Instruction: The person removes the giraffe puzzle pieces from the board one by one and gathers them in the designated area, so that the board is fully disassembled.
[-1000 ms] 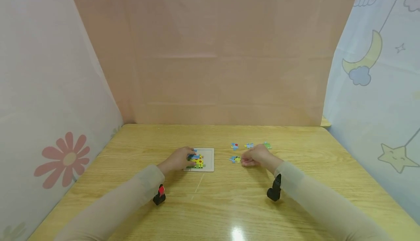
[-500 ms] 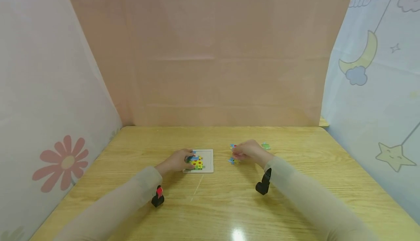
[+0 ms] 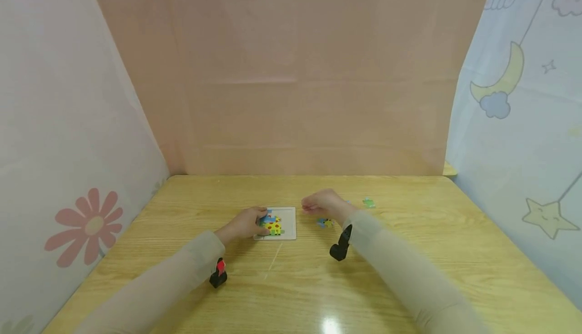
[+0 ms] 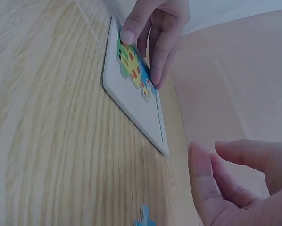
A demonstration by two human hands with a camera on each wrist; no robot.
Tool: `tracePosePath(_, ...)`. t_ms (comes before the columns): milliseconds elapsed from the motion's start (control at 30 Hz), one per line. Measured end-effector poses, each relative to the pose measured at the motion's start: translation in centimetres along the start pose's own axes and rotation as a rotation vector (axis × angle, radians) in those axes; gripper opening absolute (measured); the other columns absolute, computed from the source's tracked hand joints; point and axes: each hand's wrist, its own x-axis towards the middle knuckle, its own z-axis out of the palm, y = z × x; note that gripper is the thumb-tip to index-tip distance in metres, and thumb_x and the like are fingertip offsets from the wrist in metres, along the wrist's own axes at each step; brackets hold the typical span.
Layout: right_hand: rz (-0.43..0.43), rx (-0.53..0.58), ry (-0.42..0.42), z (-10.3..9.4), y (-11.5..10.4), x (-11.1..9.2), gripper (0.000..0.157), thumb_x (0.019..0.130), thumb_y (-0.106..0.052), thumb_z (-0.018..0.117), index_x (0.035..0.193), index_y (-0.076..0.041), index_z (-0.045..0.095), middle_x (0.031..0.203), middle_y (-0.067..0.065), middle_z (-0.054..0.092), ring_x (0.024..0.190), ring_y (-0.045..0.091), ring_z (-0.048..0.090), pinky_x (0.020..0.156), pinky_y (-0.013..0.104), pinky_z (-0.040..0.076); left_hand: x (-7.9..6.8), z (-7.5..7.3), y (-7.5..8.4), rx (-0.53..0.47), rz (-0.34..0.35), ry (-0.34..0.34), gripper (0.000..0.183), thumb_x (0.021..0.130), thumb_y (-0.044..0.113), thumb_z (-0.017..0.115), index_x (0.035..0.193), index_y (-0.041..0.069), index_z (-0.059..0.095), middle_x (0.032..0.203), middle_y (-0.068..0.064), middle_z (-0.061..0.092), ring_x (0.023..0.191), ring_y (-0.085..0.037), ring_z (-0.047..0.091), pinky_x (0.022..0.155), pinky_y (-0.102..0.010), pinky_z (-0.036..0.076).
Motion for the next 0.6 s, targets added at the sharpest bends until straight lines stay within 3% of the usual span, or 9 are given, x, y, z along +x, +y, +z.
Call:
tracePosePath(267,-0.025,-0.109,-0.048,2.5,-0.2,1.3,0.026,0.091,-0.001,0.062,0.114,0.012,0.064,0.119,0.027,0.064,0.104,0.032,0.067,0.097,0.039,0.052,0.3,0.0,0.2,0.013,-0.027,-0.006,0.069,0.085,0.02,0.075,0.141,-0.006,0.044,0.151,-0.019,0.04,0.141,-0.039,0.034,0.116,-0.05,0.028)
tracePosePath(433,-0.025,-0.226,-0.024,4.1,0.0,1.9,0.022,0.089,-0.002,0.065,0.108,0.008,0.069,0.109,0.022,0.069,0.096,0.028,0.07,0.09,0.036,0.055,0.4,0.3,0.0,-0.012,-0.038,-0.003,0.07,0.085,0.02,0.076,0.141,-0.006,0.043,0.151,-0.019,0.04,0.141,-0.039,0.034,0.116,-0.049,0.028)
tracePosePath(600,-0.041,-0.346,-0.002,5.2,0.3,2.5,0.019,0.089,-0.002,0.065,0.104,0.007,0.071,0.093,0.015,0.071,0.078,0.021,0.069,0.08,0.031,0.059,0.5,0.3,-0.1,-0.012,-0.031,0.011,0.069,0.084,0.019,0.076,0.141,-0.006,0.044,0.15,-0.018,0.041,0.141,-0.038,0.035,0.116,-0.048,0.029)
